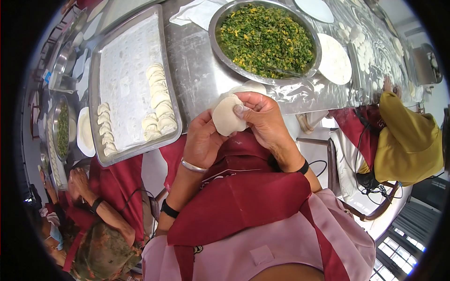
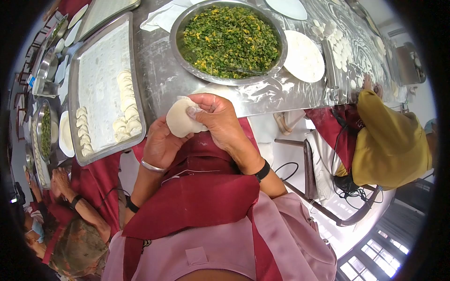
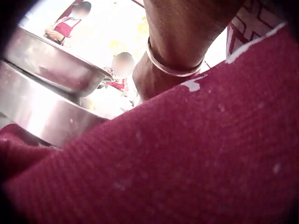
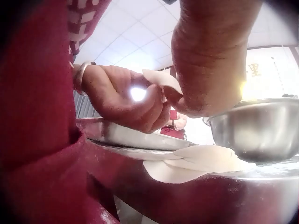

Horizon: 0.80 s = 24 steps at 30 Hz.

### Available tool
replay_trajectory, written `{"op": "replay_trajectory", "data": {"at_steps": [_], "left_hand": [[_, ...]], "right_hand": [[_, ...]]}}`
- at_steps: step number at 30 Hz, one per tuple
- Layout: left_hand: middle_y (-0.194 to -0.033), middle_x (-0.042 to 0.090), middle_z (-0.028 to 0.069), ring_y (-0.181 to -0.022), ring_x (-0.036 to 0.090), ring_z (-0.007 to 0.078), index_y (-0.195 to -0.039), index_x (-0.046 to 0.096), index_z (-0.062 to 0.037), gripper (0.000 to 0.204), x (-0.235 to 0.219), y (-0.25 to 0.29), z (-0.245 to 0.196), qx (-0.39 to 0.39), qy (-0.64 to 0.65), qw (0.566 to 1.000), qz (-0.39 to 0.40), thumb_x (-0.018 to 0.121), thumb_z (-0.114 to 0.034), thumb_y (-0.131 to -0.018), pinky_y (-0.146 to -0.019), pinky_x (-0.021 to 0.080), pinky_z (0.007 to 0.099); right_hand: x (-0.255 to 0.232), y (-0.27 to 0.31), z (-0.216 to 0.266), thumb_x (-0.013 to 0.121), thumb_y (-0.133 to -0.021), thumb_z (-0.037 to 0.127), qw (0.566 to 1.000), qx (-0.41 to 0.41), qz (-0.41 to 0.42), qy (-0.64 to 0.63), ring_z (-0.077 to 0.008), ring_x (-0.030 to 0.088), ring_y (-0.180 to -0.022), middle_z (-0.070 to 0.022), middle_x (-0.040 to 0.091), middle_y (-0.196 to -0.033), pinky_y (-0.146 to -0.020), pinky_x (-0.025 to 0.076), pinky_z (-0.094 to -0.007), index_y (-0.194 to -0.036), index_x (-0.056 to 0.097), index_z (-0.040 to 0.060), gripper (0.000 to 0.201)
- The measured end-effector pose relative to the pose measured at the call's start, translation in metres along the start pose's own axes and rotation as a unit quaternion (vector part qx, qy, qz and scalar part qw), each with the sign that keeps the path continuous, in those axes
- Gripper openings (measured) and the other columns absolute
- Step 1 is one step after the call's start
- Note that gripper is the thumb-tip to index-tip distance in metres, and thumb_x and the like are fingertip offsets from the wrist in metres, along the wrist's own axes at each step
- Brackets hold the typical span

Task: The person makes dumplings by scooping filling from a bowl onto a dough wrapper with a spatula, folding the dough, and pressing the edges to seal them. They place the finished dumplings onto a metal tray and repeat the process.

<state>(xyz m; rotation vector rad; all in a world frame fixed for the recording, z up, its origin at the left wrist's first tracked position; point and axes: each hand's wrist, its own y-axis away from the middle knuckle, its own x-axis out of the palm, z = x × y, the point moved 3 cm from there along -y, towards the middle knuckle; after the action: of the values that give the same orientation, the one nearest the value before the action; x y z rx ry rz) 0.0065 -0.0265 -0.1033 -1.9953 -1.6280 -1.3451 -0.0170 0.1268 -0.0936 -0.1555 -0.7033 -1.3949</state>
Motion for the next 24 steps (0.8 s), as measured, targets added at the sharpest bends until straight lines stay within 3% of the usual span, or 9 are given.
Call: {"op": "replay_trajectory", "data": {"at_steps": [1,4,7,10,12,15,19,24], "left_hand": [[-0.111,0.066,0.0103,-0.098,0.066,0.0193,-0.121,0.058,0.0023,0.027,0.005,0.002,-0.003,0.019,-0.017,0.999,-0.047,0.058,-0.01,-0.097,-0.083,0.056,0.0344],[-0.108,0.067,0.0108,-0.094,0.067,0.0166,-0.119,0.058,0.0036,0.028,0.015,0.004,-0.01,0.084,-0.069,0.992,-0.058,0.062,-0.004,-0.093,-0.081,0.057,0.0308],[-0.106,0.067,0.0105,-0.093,0.067,0.0166,-0.118,0.058,0.0038,0.029,0.026,0.009,-0.016,0.145,-0.259,0.951,-0.083,0.064,-0.006,-0.092,-0.083,0.055,0.0296],[-0.1,0.068,0.0081,-0.087,0.067,0.0142,-0.115,0.06,0.0049,0.026,0.033,0.007,-0.014,0.207,-0.35,0.909,-0.086,0.066,-0.006,-0.091,-0.079,0.054,0.027],[-0.098,0.068,0.0082,-0.083,0.066,0.0125,-0.109,0.061,0.0055,0.024,0.031,0.006,-0.012,0.216,-0.353,0.905,-0.098,0.069,-0.004,-0.088,-0.074,0.054,0.025],[-0.099,0.068,0.0088,-0.082,0.066,0.0124,-0.108,0.062,0.0059,0.024,0.026,0.011,-0.017,0.184,-0.3,0.93,-0.108,0.069,-0.003,-0.087,-0.073,0.054,0.0247],[-0.102,0.068,0.0107,-0.088,0.066,0.0151,-0.113,0.06,0.0058,0.026,0.018,0.011,-0.025,0.19,-0.162,0.963,-0.104,0.066,-0.003,-0.089,-0.078,0.053,0.0273],[-0.109,0.066,0.0144,-0.097,0.066,0.0209,-0.118,0.056,0.0062,0.029,0.012,0.01,-0.024,0.153,-0.078,0.983,-0.068,0.06,-0.003,-0.091,-0.087,0.052,0.0346]], "right_hand": [[0.0,0.001,0.0,0.065,-0.09,0.0,1.0,0.001,0.0,0.005,-0.0153,0.066,-0.092,-0.0116,0.069,-0.107,-0.082,0.055,-0.0289,-0.118,0.06,-0.005,0.029],[0.002,0.004,0.0,0.063,-0.094,0.007,1.0,0.007,0.006,0.008,-0.016,0.064,-0.097,-0.012,0.066,-0.112,-0.086,0.053,-0.0291,-0.124,0.057,-0.0053,0.033],[0.006,0.007,-0.007,0.059,-0.098,0.016,0.998,0.023,0.035,-0.04,-0.0173,0.061,-0.107,-0.0134,0.06,-0.122,-0.092,0.05,-0.0294,-0.133,0.049,-0.006,0.042],[0.015,0.013,-0.009,0.053,-0.102,0.024,0.985,0.046,0.106,-0.125,-0.019,0.057,-0.113,-0.0147,0.055,-0.131,-0.096,0.048,-0.0313,-0.139,0.041,-0.0071,0.05],[0.021,0.017,-0.003,0.049,-0.104,0.026,0.97,0.054,0.179,-0.154,-0.0201,0.056,-0.115,-0.0154,0.052,-0.134,-0.098,0.048,-0.0336,-0.141,0.037,-0.0079,0.052],[0.013,0.018,-0.013,0.049,-0.103,0.021,0.982,0.098,0.104,-0.126,-0.0231,0.057,-0.116,-0.0167,0.054,-0.131,-0.1,0.048,-0.0371,-0.139,0.04,-0.0086,0.047],[0.007,0.018,-0.012,0.052,-0.1,0.01,0.97,0.14,0.104,-0.17,-0.0263,0.058,-0.118,-0.0183,0.057,-0.129,-0.102,0.047,-0.0389,-0.136,0.045,-0.0088,0.042],[0.005,0.015,-0.031,0.056,-0.096,0.004,0.955,0.168,0.126,-0.21,-0.0266,0.059,-0.117,-0.017,0.058,-0.129,-0.103,0.047,-0.0395,-0.135,0.047,-0.0075,0.042]]}}
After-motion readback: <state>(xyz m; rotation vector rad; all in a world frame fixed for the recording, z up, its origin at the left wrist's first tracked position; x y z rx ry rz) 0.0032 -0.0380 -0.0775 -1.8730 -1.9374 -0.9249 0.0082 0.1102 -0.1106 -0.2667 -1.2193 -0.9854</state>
